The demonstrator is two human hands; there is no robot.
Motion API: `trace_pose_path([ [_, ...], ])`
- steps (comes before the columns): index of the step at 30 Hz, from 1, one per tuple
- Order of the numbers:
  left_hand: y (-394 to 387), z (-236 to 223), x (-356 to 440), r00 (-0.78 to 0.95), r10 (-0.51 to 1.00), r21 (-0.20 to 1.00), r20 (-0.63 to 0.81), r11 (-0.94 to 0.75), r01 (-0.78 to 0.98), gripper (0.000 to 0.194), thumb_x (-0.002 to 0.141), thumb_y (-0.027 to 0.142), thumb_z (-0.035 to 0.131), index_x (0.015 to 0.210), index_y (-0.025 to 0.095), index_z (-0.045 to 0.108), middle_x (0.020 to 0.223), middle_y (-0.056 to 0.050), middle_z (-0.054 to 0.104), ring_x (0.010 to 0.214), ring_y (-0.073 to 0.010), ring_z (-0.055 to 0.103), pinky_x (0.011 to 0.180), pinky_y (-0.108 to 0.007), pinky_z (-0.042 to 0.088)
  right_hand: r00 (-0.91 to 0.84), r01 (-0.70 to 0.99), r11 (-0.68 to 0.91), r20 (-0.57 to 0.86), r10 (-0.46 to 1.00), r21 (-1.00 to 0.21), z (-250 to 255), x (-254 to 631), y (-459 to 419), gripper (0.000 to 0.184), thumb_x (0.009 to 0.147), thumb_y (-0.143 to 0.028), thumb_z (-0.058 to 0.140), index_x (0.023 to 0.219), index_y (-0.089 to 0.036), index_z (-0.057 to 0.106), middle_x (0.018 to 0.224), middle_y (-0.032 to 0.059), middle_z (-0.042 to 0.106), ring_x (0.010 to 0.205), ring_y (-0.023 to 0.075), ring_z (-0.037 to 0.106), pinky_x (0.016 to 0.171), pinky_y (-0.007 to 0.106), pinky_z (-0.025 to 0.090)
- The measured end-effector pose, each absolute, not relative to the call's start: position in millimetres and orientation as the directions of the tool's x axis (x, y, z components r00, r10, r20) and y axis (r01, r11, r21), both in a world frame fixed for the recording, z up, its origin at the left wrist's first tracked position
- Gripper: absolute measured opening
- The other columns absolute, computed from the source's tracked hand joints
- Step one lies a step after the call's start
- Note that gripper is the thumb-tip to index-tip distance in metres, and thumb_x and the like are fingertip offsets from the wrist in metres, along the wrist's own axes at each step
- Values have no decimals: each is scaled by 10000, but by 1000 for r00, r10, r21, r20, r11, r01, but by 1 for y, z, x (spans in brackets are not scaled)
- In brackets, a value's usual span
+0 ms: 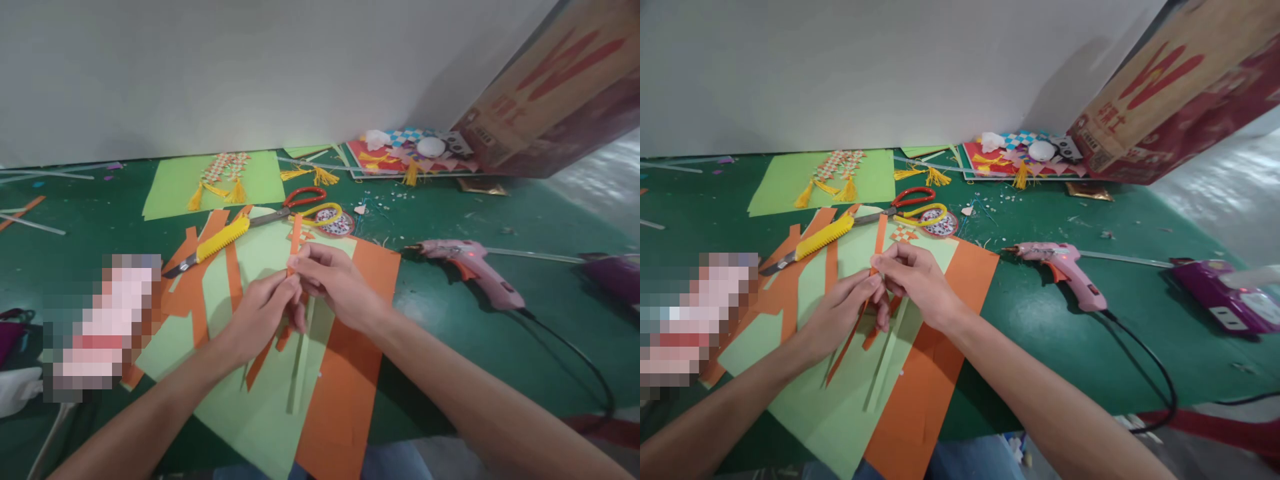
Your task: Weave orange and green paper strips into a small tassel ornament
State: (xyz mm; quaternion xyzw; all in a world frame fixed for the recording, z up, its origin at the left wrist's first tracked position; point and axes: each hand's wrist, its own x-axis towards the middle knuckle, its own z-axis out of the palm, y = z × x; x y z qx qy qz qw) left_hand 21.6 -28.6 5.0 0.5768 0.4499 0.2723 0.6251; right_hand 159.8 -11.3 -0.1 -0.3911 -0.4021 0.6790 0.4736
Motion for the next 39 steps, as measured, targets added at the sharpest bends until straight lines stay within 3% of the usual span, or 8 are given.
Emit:
trace_pose_path([
  [3, -28, 4, 21, 449, 858, 964, -248, 173, 202, 287, 928, 286, 337, 655, 206, 374, 517, 34, 554, 487, -102, 520, 447, -199, 394, -236, -310, -213, -142, 961, -927, -2, 159, -12, 372, 667, -404, 755, 568, -184, 473, 427, -72, 462, 414, 42, 309, 420, 214, 224],
  [12, -28, 4, 22, 442, 866, 964, -235, 150, 220, 307, 936, 289, 310, 649, 206, 377, 499, 28, 549, 485, -109, 528, 460, -209, 397, -221, -321, -212, -144, 964, -923, -6, 156, -16, 376, 719, -468, 710, 610, -209, 460, 432, -91, 386, 362, 65, 371, 383, 227, 278],
  [20, -28, 4, 22, 443, 864, 961, -239, 146, 233, 309, 939, 290, 304, 648, 208, 370, 494, 29, 548, 479, -107, 525, 460, -206, 392, -172, -286, -172, -126, 977, -943, -6, 156, -15, 386, 692, -454, 735, 590, -198, 465, 413, -91, 397, 392, 54, 330, 402, 220, 256],
  [29, -28, 6, 21, 424, 875, 965, -235, 157, 211, 312, 942, 295, 305, 654, 205, 385, 511, 28, 544, 490, -111, 526, 452, -204, 390, -232, -274, -187, -124, 965, -943, -1, 157, -14, 358, 677, -454, 737, 604, -189, 508, 442, -65, 464, 415, 57, 328, 409, 218, 231],
  [35, -28, 6, 22, 468, 849, 962, -247, 155, 226, 331, 941, 315, 335, 637, 203, 399, 509, 13, 566, 503, -113, 553, 478, -206, 407, -96, -300, -99, -74, 993, -949, -7, 161, -10, 335, 733, -374, 702, 591, -197, 455, 431, -94, 346, 420, 48, 275, 451, 242, 200],
  [39, -29, 6, 22, 475, 850, 966, -229, 138, 218, 338, 941, 273, 324, 619, 201, 396, 518, 17, 567, 517, -104, 550, 510, -203, 418, -89, -313, -104, -80, 993, -944, -4, 162, -9, 325, 743, -354, 690, 594, -195, 449, 453, -93, 342, 431, 48, 290, 466, 249, 210],
])
